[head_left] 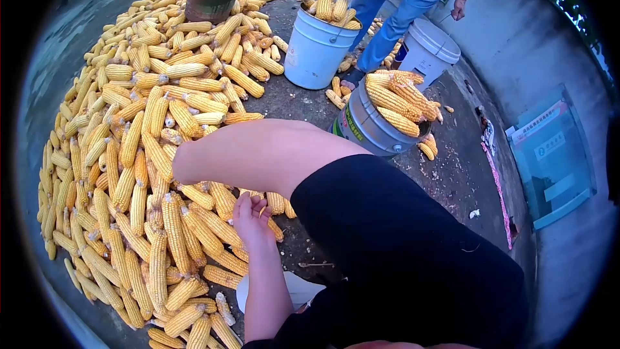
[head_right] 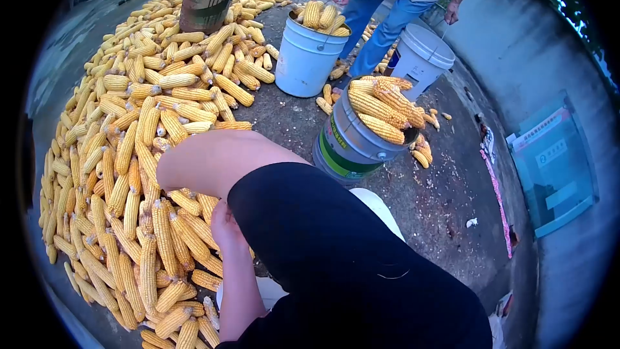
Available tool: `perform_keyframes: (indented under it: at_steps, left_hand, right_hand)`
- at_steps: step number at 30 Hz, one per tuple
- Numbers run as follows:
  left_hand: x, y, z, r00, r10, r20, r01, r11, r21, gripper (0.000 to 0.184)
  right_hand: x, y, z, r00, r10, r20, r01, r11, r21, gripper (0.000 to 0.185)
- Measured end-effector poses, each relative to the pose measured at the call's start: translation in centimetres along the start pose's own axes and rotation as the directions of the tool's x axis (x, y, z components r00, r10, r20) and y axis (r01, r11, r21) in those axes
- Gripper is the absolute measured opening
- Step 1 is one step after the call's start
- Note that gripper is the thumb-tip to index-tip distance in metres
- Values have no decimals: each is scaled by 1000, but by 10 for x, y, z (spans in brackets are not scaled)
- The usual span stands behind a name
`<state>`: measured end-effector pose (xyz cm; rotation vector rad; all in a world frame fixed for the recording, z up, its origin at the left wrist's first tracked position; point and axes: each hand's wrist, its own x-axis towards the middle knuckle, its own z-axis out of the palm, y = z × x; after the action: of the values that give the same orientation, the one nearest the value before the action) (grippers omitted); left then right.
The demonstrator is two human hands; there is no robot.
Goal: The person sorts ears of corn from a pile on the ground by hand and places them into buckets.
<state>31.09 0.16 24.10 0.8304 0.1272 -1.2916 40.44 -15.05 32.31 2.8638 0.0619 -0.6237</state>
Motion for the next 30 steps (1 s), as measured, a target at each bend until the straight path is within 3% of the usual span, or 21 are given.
perform_keyframes:
  at_steps: [2,4,5,8,10,12,13,14,15,16,17,19,20,22,25,27,30]
  left_hand:
    - [-20,-10,8,992,56,111,-49,997,-65,14]
    - [-56,1,41,996,44,-78,-52,994,-96,13]
    - [-58,-5,34,999,6,-42,-7,999,-35,13]
    - [-73,-13,27,998,-64,-1,64,998,9,14]
    - [-80,-15,31,998,-28,-54,29,999,18,14]
    - [-84,-15,35,997,-47,-60,53,994,93,15]
    - [-85,-15,37,997,-21,-70,26,996,79,15]
    - [-84,-17,38,995,10,-97,-4,998,62,15]
    - [-81,-19,40,997,42,-68,-36,995,91,15]
    - [-79,-21,40,996,77,-52,-71,990,118,14]
    - [-76,-24,42,995,83,-59,-78,993,94,13]
    - [-69,-30,43,998,35,-46,-32,998,58,13]
    - [-67,-33,43,999,13,-35,-11,998,61,13]
    - [-64,-41,45,998,9,-68,-2,994,111,12]
    - [-57,-50,44,997,-37,-63,46,985,164,12]
    - [-55,-51,46,998,-50,-40,57,980,191,12]
    - [-50,-49,46,995,-8,-100,33,970,241,14]
  right_hand:
    - [-4,-3,-53,963,-132,-237,131,991,-21,19]
    - [-3,-14,-92,905,-246,-346,253,967,-27,23]
    - [-4,-21,-103,877,-283,-388,304,953,-5,24]
    - [-21,-26,-116,844,-309,-438,374,925,66,30]
    - [-30,-24,-100,882,-249,-401,349,916,198,33]
    - [-35,-11,-48,956,-76,-284,206,863,462,36]
    - [-35,2,-1,973,3,-232,150,754,640,39]
    - [-41,6,41,983,178,-48,-88,685,723,38]
    - [-42,7,96,947,319,-33,-200,668,717,40]
    - [-46,-4,135,893,438,103,-373,590,716,44]
    - [-52,-18,167,878,464,121,-390,545,742,47]
    - [-53,-47,222,937,346,57,-279,637,719,54]
    - [-61,-63,221,965,263,7,-220,792,570,59]
    - [-62,-81,218,960,258,-110,-181,868,462,63]
    - [-54,-80,224,978,183,-102,-116,877,466,65]
    - [-54,-79,242,955,171,-244,-42,888,458,64]
    - [-56,-76,240,971,157,-178,-56,881,470,64]
